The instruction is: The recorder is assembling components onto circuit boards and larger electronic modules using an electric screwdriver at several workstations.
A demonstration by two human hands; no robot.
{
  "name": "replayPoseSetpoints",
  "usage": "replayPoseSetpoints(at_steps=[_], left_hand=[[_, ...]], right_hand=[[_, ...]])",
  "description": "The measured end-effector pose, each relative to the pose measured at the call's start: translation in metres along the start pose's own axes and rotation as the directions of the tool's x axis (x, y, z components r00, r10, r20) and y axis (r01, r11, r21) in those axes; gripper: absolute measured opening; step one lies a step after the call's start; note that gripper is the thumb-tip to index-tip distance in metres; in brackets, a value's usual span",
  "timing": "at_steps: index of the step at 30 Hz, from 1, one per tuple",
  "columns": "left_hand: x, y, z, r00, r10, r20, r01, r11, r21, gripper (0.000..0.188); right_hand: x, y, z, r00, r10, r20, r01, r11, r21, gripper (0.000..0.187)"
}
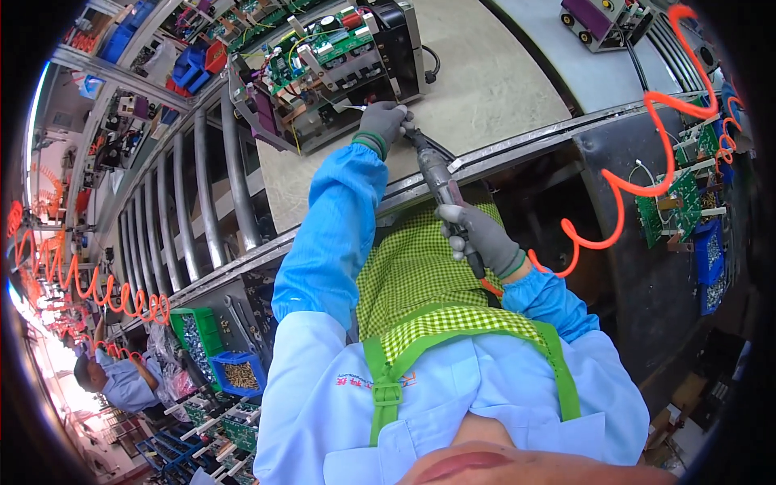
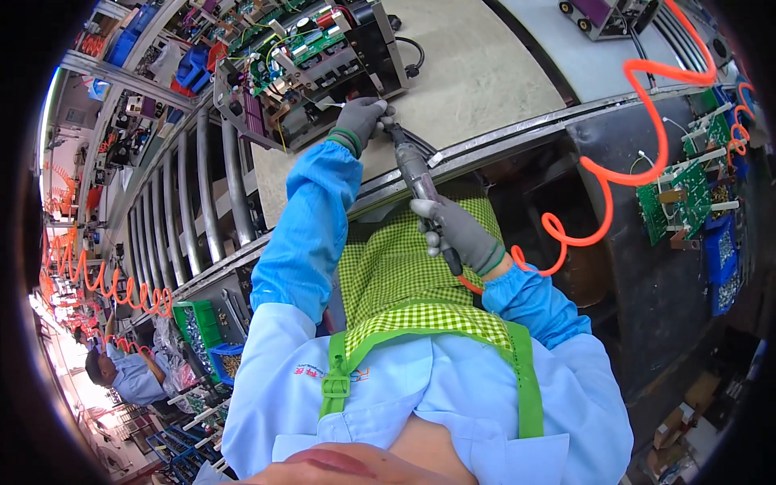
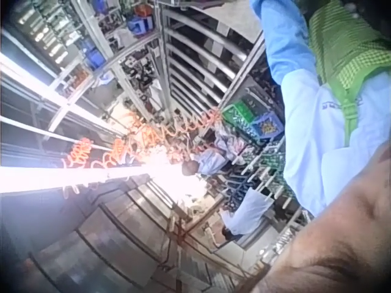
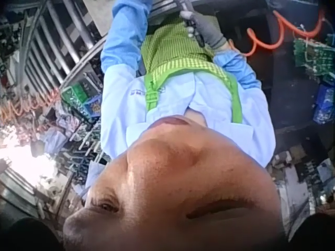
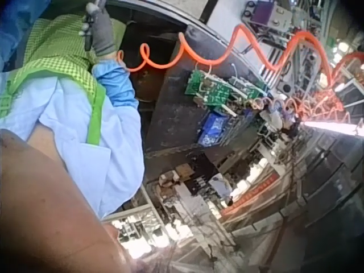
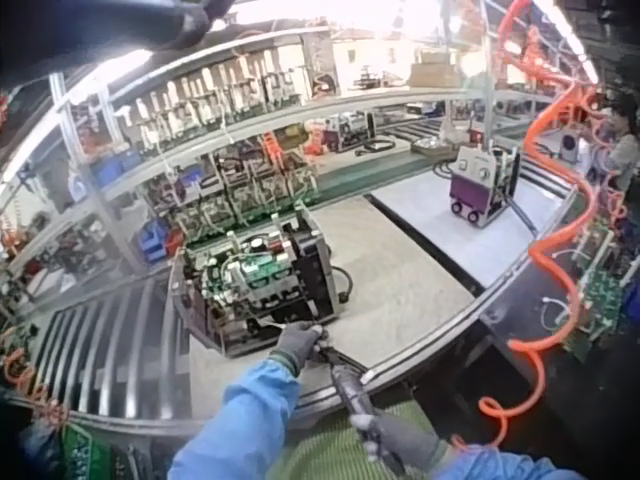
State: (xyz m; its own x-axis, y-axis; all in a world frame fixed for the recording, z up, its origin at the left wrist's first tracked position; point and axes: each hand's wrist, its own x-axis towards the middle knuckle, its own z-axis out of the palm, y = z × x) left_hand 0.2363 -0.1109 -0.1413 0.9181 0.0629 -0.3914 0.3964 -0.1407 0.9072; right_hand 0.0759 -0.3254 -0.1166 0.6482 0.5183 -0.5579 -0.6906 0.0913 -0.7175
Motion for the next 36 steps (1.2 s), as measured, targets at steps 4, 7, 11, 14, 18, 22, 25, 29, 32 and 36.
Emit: replayPoseSetpoints(at_steps=[4, 7, 11, 14, 18, 22, 25, 29, 32, 36], left_hand=[[0.005, -0.001, 0.008, 0.998, 0.047, -0.047, -0.048, 0.998, -0.027, 0.025], [0.007, -0.002, 0.008, 0.998, 0.040, -0.048, -0.037, 0.998, 0.053, 0.026], [0.014, -0.003, 0.007, 0.996, 0.046, -0.080, -0.040, 0.996, 0.080, 0.027], [0.012, 0.007, 0.009, 0.990, 0.123, -0.069, -0.071, 0.857, 0.511, 0.022], [0.007, 0.023, 0.014, 0.757, 0.620, 0.206, -0.239, -0.031, 0.970, 0.024], [0.033, 0.031, 0.009, 0.839, 0.462, 0.286, -0.250, -0.139, 0.958, 0.020], [0.038, 0.045, 0.015, 0.865, 0.326, 0.381, -0.330, -0.202, 0.922, 0.019], [0.034, 0.052, 0.022, 0.844, 0.252, 0.473, -0.396, -0.301, 0.868, 0.020], [0.042, 0.048, 0.023, 0.816, 0.206, 0.539, -0.420, -0.429, 0.799, 0.020], [0.043, 0.049, 0.034, 0.792, 0.205, 0.575, -0.410, -0.519, 0.750, 0.020]], right_hand=[[0.006, 0.002, 0.003, 1.000, -0.018, -0.022, 0.018, 1.000, -0.005, 0.030], [0.010, 0.004, 0.004, 0.999, -0.023, -0.036, 0.023, 1.000, -0.004, 0.030], [0.011, -0.002, 0.001, 0.999, -0.036, -0.014, 0.036, 0.999, 0.031, 0.029], [0.014, -0.006, 0.002, 0.999, 0.034, 0.005, -0.034, 0.986, 0.165, 0.029], [0.020, 0.006, 0.008, 0.999, -0.026, -0.047, 0.030, 0.996, 0.079, 0.033], [0.025, 0.014, 0.013, 0.999, -0.027, -0.018, 0.030, 0.986, 0.161, 0.037], [0.026, 0.015, 0.016, 0.999, -0.017, -0.028, 0.022, 0.980, 0.196, 0.042], [0.029, 0.020, 0.014, 0.999, -0.033, -0.017, 0.036, 0.979, 0.200, 0.045], [0.029, 0.013, 0.012, 0.999, -0.016, -0.033, 0.019, 0.993, 0.120, 0.045], [0.032, 0.015, 0.013, 0.996, -0.072, -0.047, 0.078, 0.987, 0.143, 0.046]])
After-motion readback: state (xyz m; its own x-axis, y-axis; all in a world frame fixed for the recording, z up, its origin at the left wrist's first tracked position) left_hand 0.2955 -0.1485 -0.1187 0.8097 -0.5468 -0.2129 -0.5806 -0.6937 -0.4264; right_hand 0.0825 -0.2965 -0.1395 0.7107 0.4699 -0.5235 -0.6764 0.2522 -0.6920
